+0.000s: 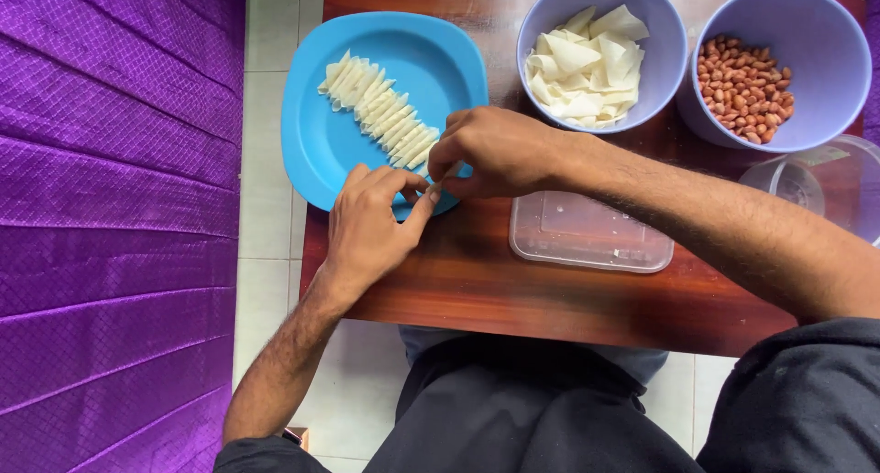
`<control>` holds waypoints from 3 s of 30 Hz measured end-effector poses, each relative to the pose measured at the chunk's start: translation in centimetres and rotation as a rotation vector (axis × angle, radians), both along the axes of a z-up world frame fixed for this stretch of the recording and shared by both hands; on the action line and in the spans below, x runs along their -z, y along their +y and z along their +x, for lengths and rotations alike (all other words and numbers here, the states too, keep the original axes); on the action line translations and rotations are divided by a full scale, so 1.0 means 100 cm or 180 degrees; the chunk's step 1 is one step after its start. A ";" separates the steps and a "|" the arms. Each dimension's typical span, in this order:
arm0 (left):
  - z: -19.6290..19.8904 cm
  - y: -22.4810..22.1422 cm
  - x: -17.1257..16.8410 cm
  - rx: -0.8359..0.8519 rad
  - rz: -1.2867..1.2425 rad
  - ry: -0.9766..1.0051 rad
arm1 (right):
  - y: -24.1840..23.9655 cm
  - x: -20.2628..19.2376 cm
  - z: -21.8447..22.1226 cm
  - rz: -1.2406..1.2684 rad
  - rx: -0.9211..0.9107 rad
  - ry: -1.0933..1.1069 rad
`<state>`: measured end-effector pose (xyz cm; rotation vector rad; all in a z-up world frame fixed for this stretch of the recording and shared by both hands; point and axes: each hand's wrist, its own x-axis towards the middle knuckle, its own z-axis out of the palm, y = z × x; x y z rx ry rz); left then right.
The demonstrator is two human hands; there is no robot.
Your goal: Manually wrapping individual peanuts in small squares of dough to create rolled snacks.
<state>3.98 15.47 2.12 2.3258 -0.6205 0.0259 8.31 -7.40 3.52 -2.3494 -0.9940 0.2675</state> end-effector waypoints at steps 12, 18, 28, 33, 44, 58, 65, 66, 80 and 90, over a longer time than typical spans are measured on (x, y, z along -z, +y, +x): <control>0.024 0.002 0.022 0.0053 0.0117 -0.0222 | 0.010 0.016 0.026 -0.0635 0.0198 -0.0125; 0.035 -0.003 0.030 0.0050 0.0442 -0.0079 | 0.013 0.020 0.037 -0.0843 0.0025 0.0091; 0.038 -0.003 0.024 0.0059 0.0654 -0.0244 | 0.018 0.026 0.039 -0.0953 0.0168 -0.0044; 0.040 -0.003 0.021 0.0033 0.0475 -0.0393 | 0.017 0.030 0.040 -0.0790 0.0109 -0.0041; 0.045 -0.012 0.005 0.0638 0.0462 -0.0876 | -0.028 -0.054 0.023 -0.0264 0.0340 -0.0471; 0.052 -0.019 0.005 0.0668 0.0769 -0.0479 | -0.147 -0.072 0.003 -0.1348 0.1440 -0.0232; 0.058 -0.023 -0.001 0.0766 0.1094 -0.0463 | -0.147 -0.047 0.009 -0.1281 0.1219 -0.0163; 0.058 -0.023 -0.003 0.0814 0.1144 -0.0438 | -0.145 -0.044 0.009 -0.1245 0.1195 -0.0061; 0.101 -0.122 -0.086 0.1739 0.0139 -0.0710 | -0.166 -0.058 0.023 -0.0992 0.0800 -0.0004; 0.136 -0.208 -0.002 0.1856 0.1029 -0.0603 | -0.191 -0.089 0.035 -0.0697 0.1154 0.0015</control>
